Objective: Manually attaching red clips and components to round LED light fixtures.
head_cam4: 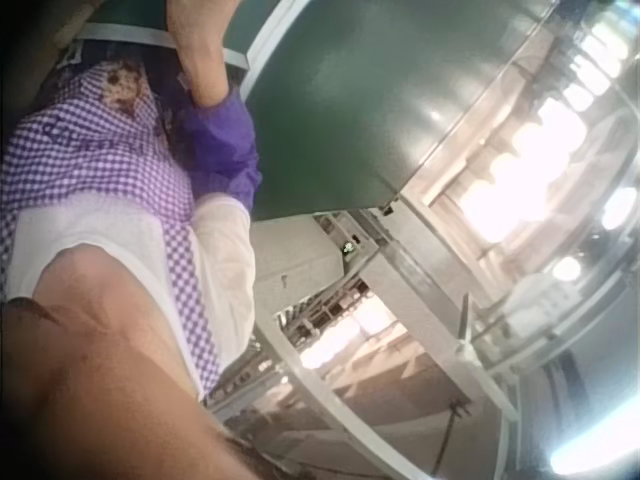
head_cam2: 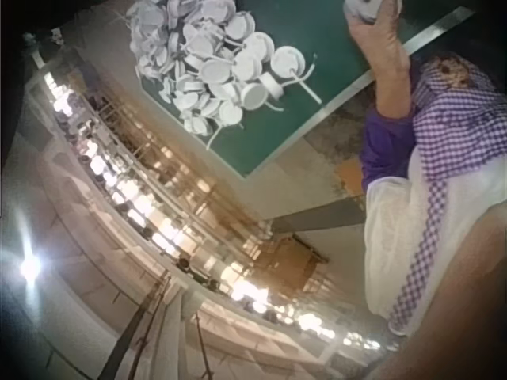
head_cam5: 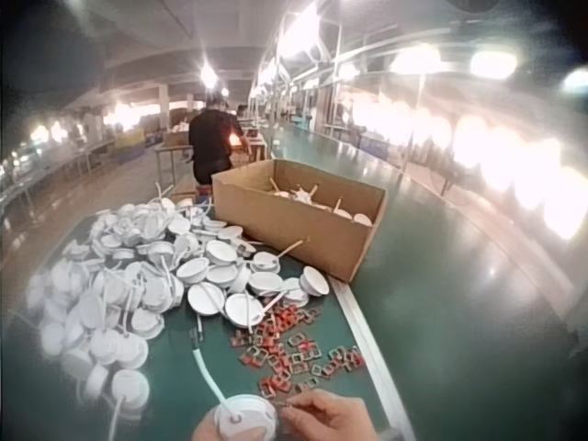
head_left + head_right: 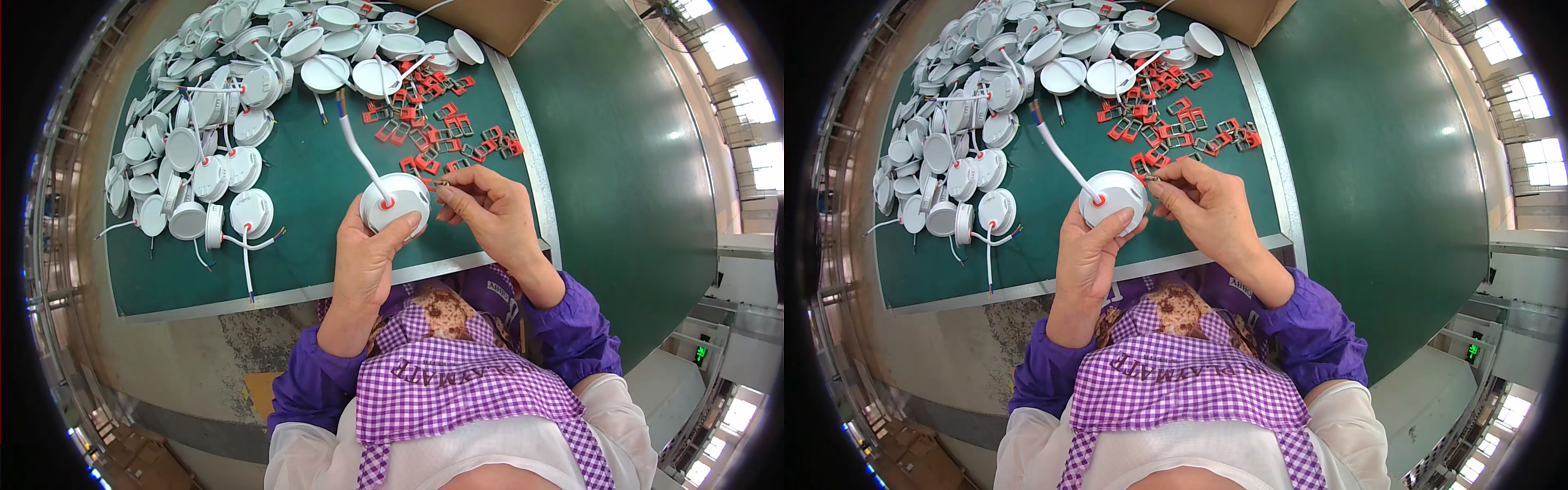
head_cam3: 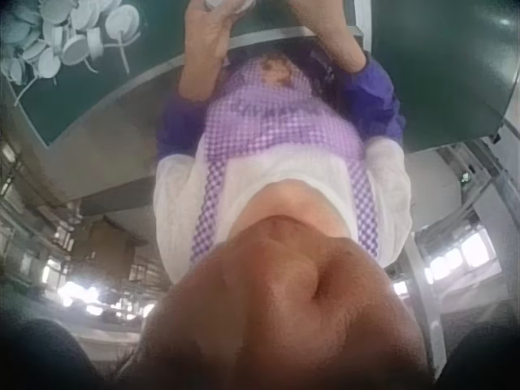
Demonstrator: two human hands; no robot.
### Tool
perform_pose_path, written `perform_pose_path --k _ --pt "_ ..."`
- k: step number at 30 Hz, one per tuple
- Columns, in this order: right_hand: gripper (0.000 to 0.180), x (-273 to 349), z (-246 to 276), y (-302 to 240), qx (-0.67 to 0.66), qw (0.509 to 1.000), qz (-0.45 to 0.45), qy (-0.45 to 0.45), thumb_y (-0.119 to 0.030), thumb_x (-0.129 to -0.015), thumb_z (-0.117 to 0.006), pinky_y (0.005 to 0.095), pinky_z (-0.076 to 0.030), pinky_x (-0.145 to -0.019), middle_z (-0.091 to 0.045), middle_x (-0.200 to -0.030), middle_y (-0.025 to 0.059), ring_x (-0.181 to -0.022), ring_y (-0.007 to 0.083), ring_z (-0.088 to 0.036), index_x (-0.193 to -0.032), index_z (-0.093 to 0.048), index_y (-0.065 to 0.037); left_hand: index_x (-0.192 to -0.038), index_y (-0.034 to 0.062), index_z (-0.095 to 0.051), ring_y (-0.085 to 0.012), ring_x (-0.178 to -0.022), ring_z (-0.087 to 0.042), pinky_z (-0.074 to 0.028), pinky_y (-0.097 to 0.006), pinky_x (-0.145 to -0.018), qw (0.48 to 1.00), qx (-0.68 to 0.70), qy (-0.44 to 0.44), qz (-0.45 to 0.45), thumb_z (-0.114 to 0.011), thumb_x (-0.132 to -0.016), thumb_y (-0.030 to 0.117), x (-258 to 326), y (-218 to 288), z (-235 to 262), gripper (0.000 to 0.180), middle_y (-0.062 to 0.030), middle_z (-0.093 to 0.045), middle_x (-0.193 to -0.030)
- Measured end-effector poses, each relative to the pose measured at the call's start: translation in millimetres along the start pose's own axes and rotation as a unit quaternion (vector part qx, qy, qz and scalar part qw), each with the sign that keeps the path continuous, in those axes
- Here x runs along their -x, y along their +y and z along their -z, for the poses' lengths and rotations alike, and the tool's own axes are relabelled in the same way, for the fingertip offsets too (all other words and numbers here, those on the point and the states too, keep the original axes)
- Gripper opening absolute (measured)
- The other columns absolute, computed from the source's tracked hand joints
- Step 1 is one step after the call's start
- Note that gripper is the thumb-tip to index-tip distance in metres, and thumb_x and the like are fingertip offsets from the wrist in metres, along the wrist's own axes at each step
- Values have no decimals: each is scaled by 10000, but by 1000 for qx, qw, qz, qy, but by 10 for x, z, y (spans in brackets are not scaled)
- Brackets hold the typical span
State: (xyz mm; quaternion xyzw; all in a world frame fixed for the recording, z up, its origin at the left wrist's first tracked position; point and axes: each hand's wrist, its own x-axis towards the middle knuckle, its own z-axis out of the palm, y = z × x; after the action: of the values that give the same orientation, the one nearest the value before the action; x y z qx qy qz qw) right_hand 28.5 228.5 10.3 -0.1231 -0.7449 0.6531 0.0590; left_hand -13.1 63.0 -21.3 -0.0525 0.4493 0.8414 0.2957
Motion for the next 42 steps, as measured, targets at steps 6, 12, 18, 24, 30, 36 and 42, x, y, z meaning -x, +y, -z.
perform_pose_path --k 6,12,18,24,30,36,42 --pt "125 100 -94 -33 67 993 86 47 -47 -891 -631 240 -538 -576 -694 -791 97 -696 131 -697 -985 -651 33 -1167 -20 -545 -168 -946 -640 -553 -295 -792 996 -23 37 -81 -716 -793 -39 18 -52 -43 412 -91 -637 -1072" --pt "125 131 -121 -69 -30 999 10 38 -55 -920 -598 237 -555 -604 -685 -790 81 -708 126 -688 -991 -644 37 -1163 -21 -548 -154 -935 -638 -548 -279 -782 994 -20 40 -96 -716 -811 -15 21 -58 -67 391 -87 -639 -1053" --pt "158 84 -57 -23 -130 991 -44 4 -78 -949 -571 242 -565 -618 -672 -833 106 -725 151 -686 -1029 -608 54 -1221 11 -509 -195 -1019 -630 -568 -333 -813 995 -33 24 -93 -660 -849 -26 25 -66 -42 404 -104 -616 -1143" --pt "189 34 -18 18 -189 979 -72 1 -109 -955 -574 245 -569 -613 -679 -848 129 -722 172 -693 -1029 -601 62 -1218 6 -507 -197 -1019 -632 -564 -343 -817 995 -29 14 -94 -643 -874 10 61 -32 -70 369 -113 -618 -1142" --pt "194 4 43 82 -259 956 -135 -6 -150 -956 -581 246 -570 -609 -684 -848 132 -708 181 -696 -1011 -608 34 -1199 -4 -555 -138 -937 -631 -535 -280 -763 996 6 15 -83 -650 -873 6 103 11 -82 340 -88 -643 -1079" --pt "184 -30 65 143 -324 931 -167 -12 -157 -951 -588 235 -572 -599 -688 -849 133 -705 173 -698 -995 -605 21 -1205 2 -497 -201 -974 -646 -565 -352 -788 996 7 24 -83 -640 -882 37 103 31 -103 355 -124 -622 -1114" --pt "170 -27 88 190 -369 911 -183 -29 -139 -952 -578 232 -578 -604 -684 -855 141 -708 173 -698 -998 -600 23 -1206 1 -491 -167 -946 -645 -554 -308 -767 990 -78 54 -101 -670 -875 62 -117 -55 170 381 -94 -630 -1077"
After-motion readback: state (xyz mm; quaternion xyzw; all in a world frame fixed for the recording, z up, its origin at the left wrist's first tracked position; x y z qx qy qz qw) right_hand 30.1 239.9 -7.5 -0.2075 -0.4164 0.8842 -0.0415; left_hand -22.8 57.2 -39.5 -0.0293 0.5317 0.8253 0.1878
